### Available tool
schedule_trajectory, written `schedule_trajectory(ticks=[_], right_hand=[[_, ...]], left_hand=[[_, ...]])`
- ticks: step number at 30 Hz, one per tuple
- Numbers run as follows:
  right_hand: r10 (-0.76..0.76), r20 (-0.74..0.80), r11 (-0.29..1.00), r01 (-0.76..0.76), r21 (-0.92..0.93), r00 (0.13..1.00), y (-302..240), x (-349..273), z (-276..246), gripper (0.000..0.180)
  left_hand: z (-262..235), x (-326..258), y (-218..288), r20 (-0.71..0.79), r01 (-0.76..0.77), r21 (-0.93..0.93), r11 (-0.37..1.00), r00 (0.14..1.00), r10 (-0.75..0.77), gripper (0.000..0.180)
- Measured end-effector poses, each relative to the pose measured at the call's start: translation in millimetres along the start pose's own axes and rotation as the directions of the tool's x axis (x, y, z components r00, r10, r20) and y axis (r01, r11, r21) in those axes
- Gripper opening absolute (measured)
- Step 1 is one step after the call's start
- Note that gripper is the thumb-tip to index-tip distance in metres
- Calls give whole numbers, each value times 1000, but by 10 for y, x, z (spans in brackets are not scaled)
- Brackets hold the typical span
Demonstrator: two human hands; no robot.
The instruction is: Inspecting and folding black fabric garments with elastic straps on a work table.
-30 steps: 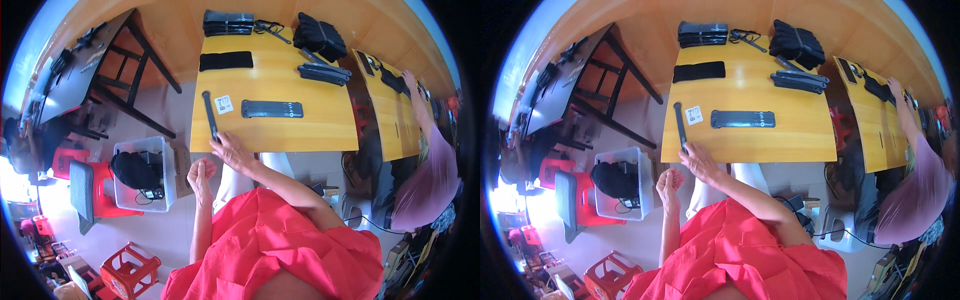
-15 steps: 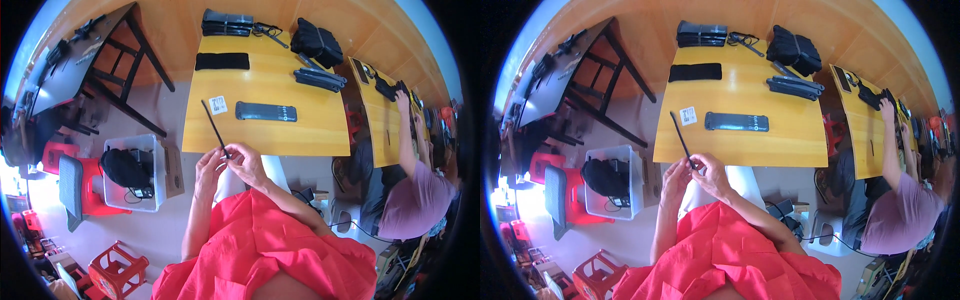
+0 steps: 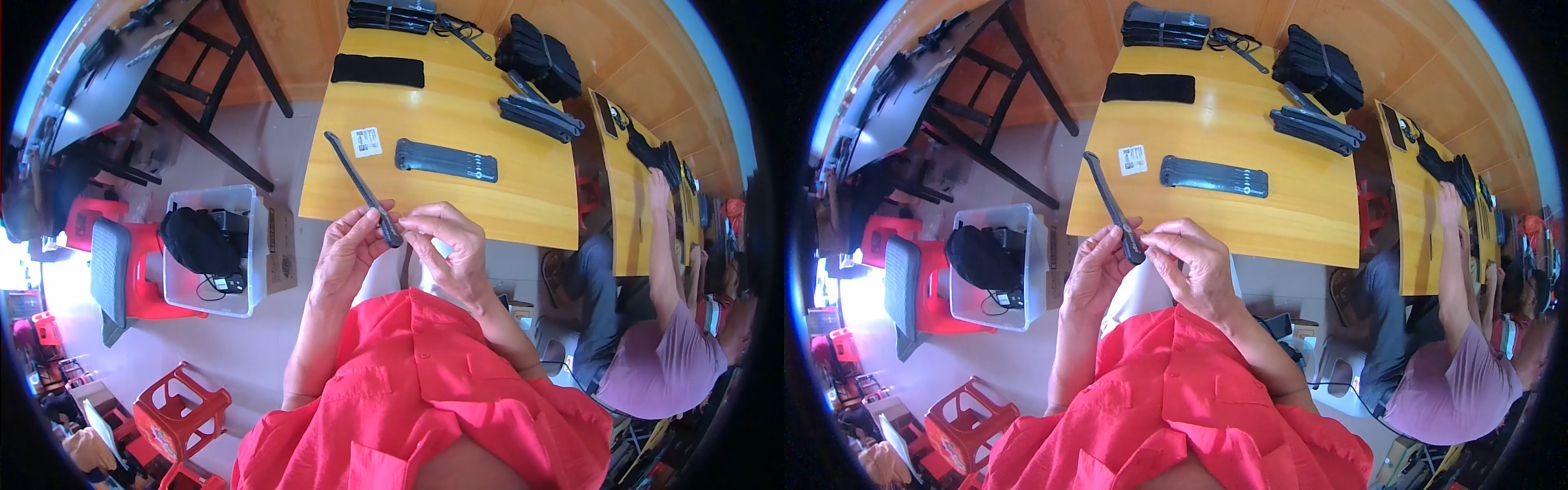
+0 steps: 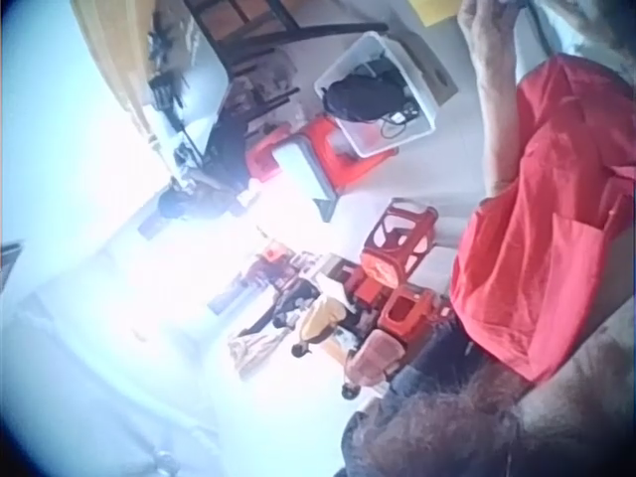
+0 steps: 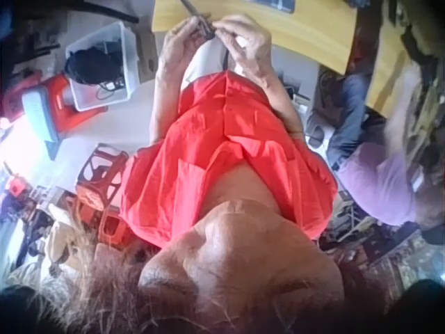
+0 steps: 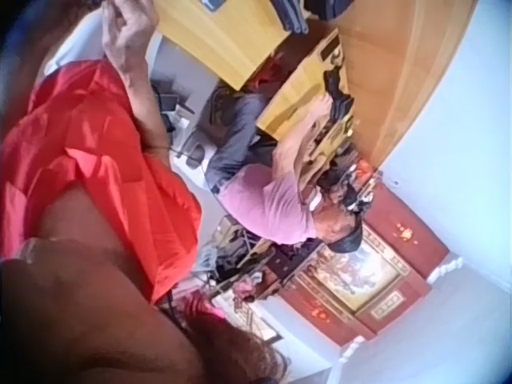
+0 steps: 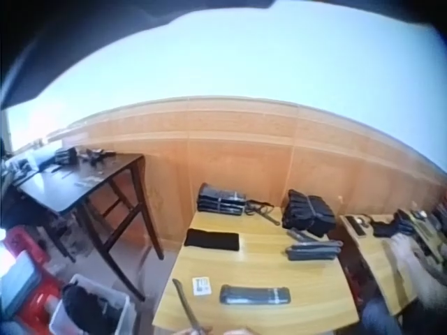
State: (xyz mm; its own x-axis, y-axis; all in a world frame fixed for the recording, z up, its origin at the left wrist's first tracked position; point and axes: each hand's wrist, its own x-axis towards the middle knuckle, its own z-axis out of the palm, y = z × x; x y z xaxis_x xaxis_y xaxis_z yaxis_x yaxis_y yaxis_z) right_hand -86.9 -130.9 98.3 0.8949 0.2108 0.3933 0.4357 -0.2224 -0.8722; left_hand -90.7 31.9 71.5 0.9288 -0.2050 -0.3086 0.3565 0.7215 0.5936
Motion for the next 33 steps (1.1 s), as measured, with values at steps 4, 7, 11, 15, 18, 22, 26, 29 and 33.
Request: schedule_trajectory(ticks=[4, 7, 11, 15, 18, 22, 26, 29, 33], right_hand=[[-138, 55, 982, 143, -122, 989, -137, 28, -70, 15], [-186, 62, 966, 195, -170, 980, -172, 20, -76, 16], [-219, 72, 954, 229, -193, 973, -161, 28, -66, 16], [-207, 112, 936, 230, -266, 972, -191, 8, -77, 17], [-224, 121, 920, 251, -301, 967, -195, 18, -75, 16], [-207, 136, 934, 237, -266, 969, -194, 34, -96, 14], [-193, 143, 936, 226, -271, 971, -205, 34, -100, 14], [-197, 146, 927, 233, -295, 969, -219, 25, -92, 15], [-208, 148, 888, 250, -387, 967, -218, -16, -58, 18]], left_hand=[[75, -27, -11, 14, -4, -39, 999, 1000, 4, 28], [107, -56, -15, 10, -7, -51, 999, 1000, 8, 29], [127, -84, -29, -9, -31, -18, 999, 999, 30, 33], [114, -102, -63, -1, -39, -50, 998, 999, 39, 37], [137, -114, -68, -18, -53, -32, 998, 998, 53, 39], [170, -125, -56, -30, -47, -11, 999, 998, 47, 39], [160, -111, -81, -27, -53, -14, 998, 998, 53, 40], [183, -119, -73, -40, -65, 17, 998, 997, 66, 40], [211, -115, -90, -90, -100, 78, 992, 990, 107, 41]])
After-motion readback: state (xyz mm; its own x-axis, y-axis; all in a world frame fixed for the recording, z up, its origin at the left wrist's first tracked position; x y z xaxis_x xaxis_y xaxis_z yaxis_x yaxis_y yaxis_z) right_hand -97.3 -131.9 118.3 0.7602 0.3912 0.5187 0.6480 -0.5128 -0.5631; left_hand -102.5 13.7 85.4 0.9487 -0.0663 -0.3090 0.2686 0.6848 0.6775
